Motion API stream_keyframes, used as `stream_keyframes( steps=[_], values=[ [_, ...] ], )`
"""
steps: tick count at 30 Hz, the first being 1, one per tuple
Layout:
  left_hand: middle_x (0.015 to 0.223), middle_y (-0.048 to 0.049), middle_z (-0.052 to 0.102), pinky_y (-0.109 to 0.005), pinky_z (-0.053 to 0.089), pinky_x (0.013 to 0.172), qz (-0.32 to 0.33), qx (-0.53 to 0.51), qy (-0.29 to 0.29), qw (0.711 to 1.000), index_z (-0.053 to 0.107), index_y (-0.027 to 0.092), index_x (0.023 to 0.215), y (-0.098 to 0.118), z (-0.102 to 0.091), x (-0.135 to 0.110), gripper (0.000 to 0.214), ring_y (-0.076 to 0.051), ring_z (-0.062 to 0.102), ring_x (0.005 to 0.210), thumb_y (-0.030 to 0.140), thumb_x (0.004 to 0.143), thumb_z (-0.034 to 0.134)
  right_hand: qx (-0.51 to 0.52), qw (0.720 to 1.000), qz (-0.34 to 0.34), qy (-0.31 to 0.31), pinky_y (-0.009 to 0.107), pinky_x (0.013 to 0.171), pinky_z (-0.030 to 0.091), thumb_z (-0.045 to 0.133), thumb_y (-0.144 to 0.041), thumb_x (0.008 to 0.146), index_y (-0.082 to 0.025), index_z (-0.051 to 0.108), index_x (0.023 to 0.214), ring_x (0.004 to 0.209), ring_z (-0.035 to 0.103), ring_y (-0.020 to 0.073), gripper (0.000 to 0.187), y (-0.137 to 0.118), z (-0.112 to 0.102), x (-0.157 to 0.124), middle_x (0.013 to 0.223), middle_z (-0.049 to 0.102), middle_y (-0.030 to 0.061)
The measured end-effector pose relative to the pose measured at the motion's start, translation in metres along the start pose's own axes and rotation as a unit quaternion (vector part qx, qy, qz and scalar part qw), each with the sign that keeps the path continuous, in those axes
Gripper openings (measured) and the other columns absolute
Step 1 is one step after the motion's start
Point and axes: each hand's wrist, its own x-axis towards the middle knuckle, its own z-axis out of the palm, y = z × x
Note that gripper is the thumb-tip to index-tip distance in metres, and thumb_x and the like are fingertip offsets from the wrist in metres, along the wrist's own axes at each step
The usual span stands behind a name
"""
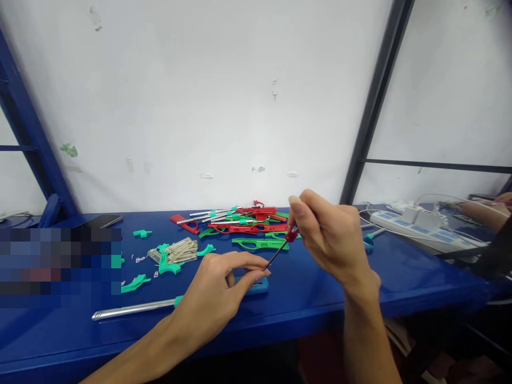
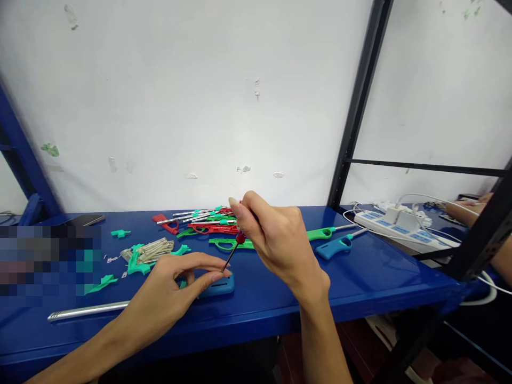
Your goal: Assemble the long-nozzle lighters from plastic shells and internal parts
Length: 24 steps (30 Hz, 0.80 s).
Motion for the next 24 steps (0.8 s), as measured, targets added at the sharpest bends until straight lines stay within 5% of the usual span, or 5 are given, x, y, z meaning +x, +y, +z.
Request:
stream_keyframes(
  steps=[8, 14, 20, 24],
  values=[
    [0.093, 0.0023, 0.085, -0.026, 0.044, 0.055, -0.019, -0.027, -0.001, 0.999, 0.085, 0.029, 0.095, 0.0037, -0.0014, -0.0005, 0.017, -0.014, 0.055, 0.058, 0.034, 0.096, 0.069, 0.042, 0.999, 0.009, 0.017, 0.022, 0.046, 0.036, 0.05, -0.033, 0.111, -0.023, 0.053, 0.074, 0.039, 0.044, 0.0067, 0.039, -0.0051, -0.0004, -0.0012, 0.048, 0.045, -0.0093],
    [0.091, 0.0033, 0.085, -0.024, 0.046, 0.055, -0.007, -0.047, -0.027, 0.998, 0.08, 0.029, 0.11, 0.0015, 0.0014, -0.0001, 0.018, -0.013, 0.067, 0.064, 0.027, 0.096, 0.069, 0.138, 0.989, 0.034, -0.051, 0.023, 0.049, 0.037, 0.052, -0.035, 0.11, -0.022, 0.054, 0.072, 0.045, 0.046, 0.0067, 0.04, -0.0053, 0.0002, -0.0008, 0.056, 0.049, -0.0073],
    [0.096, 0.0024, 0.085, -0.022, 0.052, 0.058, 0.005, -0.093, -0.02, 0.995, 0.079, 0.028, 0.111, 0.0007, 0.0005, 0.0013, 0.02, -0.016, 0.078, 0.081, 0.02, 0.098, 0.067, 0.168, 0.98, 0.066, -0.081, 0.023, 0.056, 0.047, 0.069, -0.032, 0.101, -0.024, 0.066, 0.1, 0.063, 0.063, 0.0103, 0.009, -0.0068, -0.0035, -0.0033, 0.08, 0.066, -0.0043],
    [0.094, 0.0032, 0.085, -0.02, 0.051, 0.052, -0.002, -0.107, -0.016, 0.994, 0.079, 0.028, 0.111, 0.0012, 0.0003, 0.001, 0.02, -0.014, 0.077, 0.072, 0.018, 0.097, 0.069, 0.194, 0.975, 0.073, -0.081, 0.023, 0.059, 0.051, 0.078, -0.033, 0.095, -0.025, 0.067, 0.106, 0.069, 0.063, 0.0102, 0.017, -0.0058, -0.0042, -0.0019, 0.089, 0.068, -0.0042]
  ],
)
